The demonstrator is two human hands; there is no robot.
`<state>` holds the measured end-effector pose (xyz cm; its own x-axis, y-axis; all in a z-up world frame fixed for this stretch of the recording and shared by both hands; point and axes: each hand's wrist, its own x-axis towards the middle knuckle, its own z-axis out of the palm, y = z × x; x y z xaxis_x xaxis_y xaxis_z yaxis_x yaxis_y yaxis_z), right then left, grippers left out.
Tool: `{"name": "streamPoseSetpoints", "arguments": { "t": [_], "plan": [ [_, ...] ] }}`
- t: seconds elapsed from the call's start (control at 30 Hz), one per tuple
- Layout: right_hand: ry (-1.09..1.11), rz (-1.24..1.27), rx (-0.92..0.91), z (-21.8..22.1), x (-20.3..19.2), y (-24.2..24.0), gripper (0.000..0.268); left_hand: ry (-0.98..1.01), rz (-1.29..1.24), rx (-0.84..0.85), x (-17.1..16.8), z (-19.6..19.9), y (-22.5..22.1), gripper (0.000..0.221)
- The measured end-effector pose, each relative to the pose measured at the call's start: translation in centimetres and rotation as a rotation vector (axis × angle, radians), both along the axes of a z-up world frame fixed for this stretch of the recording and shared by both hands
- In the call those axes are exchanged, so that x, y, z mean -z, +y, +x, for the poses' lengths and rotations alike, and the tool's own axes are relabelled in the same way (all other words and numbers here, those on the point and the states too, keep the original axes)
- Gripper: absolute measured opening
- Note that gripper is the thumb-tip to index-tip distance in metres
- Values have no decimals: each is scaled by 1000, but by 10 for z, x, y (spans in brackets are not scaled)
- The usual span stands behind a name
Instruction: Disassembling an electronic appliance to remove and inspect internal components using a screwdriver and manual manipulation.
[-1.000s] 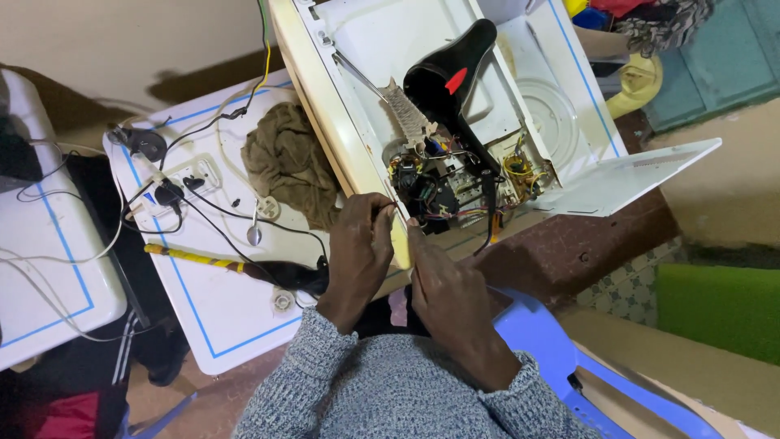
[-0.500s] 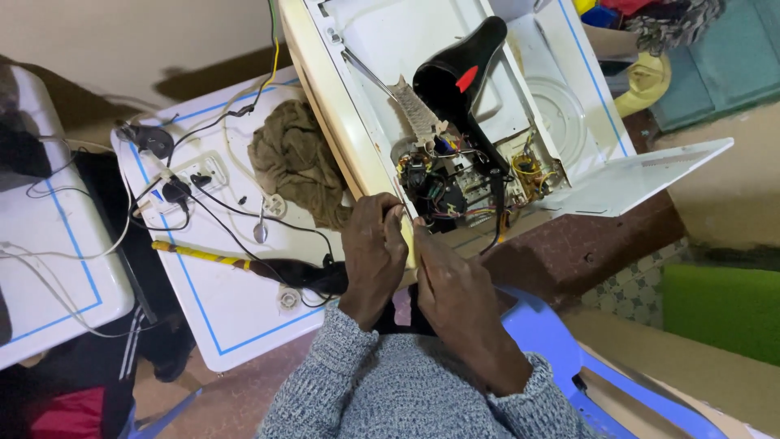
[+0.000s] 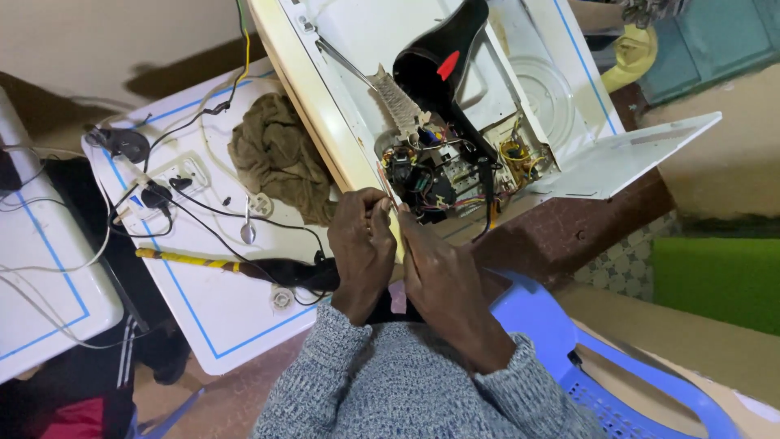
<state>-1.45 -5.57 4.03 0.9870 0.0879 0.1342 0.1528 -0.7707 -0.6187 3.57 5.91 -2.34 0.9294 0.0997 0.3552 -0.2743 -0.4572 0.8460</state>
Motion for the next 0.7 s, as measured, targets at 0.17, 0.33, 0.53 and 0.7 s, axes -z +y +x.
{"name": "streamPoseSetpoints", "arguments": {
  "t": [0.17, 0.33, 0.53, 0.7],
  "plan": [
    [-3, -90, 4, 0, 18, -5, 42, 8, -42, -16, -5, 0, 0, 4],
    [6, -151, -23, -11, 16, -4, 45, 12, -68, -30, -7, 1, -3, 6],
    [-37, -138, -11, -15, 28, -3, 42, 1, -53, -82, 1, -3, -7, 3],
    [-26, -193, -9, -26, 25, -8, 41, 32, -147, -66, 6, -5, -5, 6]
  ]
}}
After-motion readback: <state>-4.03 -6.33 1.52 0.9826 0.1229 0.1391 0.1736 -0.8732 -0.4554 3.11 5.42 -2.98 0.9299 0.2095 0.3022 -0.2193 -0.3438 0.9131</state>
